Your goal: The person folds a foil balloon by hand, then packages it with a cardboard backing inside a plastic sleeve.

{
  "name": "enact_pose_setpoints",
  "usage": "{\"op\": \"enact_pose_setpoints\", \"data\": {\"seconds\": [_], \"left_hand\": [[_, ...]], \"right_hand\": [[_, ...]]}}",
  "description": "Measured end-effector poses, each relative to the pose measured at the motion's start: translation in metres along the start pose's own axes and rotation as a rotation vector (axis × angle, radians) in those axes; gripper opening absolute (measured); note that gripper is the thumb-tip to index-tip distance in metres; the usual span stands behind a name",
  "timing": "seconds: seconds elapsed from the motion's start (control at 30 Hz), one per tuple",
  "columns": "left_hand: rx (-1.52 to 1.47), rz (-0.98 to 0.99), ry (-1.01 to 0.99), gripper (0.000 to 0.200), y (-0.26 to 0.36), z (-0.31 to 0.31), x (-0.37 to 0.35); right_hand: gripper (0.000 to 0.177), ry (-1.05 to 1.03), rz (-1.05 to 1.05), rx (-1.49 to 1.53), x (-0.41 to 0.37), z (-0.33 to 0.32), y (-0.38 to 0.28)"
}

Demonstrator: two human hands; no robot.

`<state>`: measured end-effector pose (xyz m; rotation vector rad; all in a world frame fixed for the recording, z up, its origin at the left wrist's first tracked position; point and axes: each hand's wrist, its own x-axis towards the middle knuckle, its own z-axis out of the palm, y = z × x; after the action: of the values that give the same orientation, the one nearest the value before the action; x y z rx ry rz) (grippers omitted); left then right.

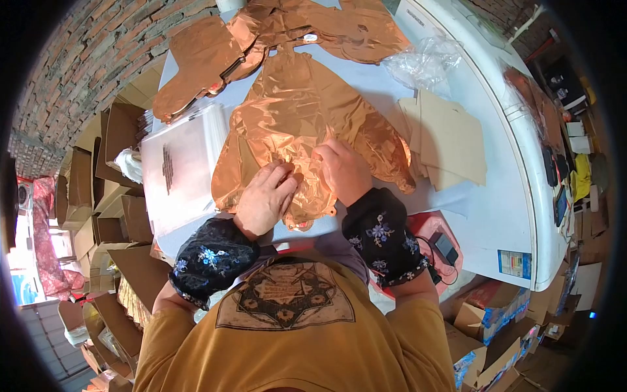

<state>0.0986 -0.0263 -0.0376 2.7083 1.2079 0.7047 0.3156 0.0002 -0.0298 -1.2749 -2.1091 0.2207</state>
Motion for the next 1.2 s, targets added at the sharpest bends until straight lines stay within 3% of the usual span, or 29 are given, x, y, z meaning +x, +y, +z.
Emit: {"op": "enact_pose_setpoints", "data": {"seconds": [0.17,0.27,0.37,0.5,0.63,0.67,0.73,0.77,0.8,0.9,1.0,1.2], "left_hand": [[0.103,0.042,-0.007,0.032,0.000,0.004,-0.003],[0.118,0.039,0.006,0.032,0.001,0.005,-0.005],[0.106,0.033,0.024,0.031,0.002,0.007,-0.005],[0.080,0.013,0.037,0.029,0.002,0.006,-0.004],[-0.177,-0.051,0.205,0.022,0.002,-0.007,-0.003],[-0.295,-0.199,0.239,0.022,0.006,-0.015,-0.006],[0.071,-0.190,0.346,0.018,-0.004,-0.041,-0.021],[-0.024,-0.532,0.328,0.025,-0.012,-0.040,-0.036],[0.055,-0.584,0.256,0.031,-0.022,-0.054,-0.047],[0.267,-0.546,0.157,0.055,-0.041,-0.064,-0.065],[0.335,-0.599,0.116,0.066,-0.040,-0.054,-0.061],[0.264,-0.606,0.056,0.061,-0.045,-0.045,-0.056]], "right_hand": [[0.021,0.138,-0.031,-0.066,0.000,0.000,-0.019],[0.026,0.117,-0.164,-0.087,-0.003,-0.006,-0.038],[0.023,-0.040,-0.126,0.038,-0.013,0.009,-0.026],[0.018,-0.042,-0.129,0.116,-0.014,0.016,-0.016],[0.015,-0.078,-0.114,0.072,-0.015,0.010,-0.020],[0.014,-0.085,-0.107,0.062,-0.016,0.010,-0.020],[0.014,-0.070,-0.103,0.069,-0.015,0.012,-0.020],[0.014,-0.062,-0.100,0.072,-0.016,0.012,-0.020],[0.015,-0.067,-0.098,0.080,-0.015,0.012,-0.020],[0.016,-0.082,-0.099,0.095,-0.014,0.010,-0.021],[0.013,-0.056,-0.114,0.078,-0.014,0.008,-0.024],[0.011,0.002,-0.145,0.026,-0.012,0.008,-0.025]]}}
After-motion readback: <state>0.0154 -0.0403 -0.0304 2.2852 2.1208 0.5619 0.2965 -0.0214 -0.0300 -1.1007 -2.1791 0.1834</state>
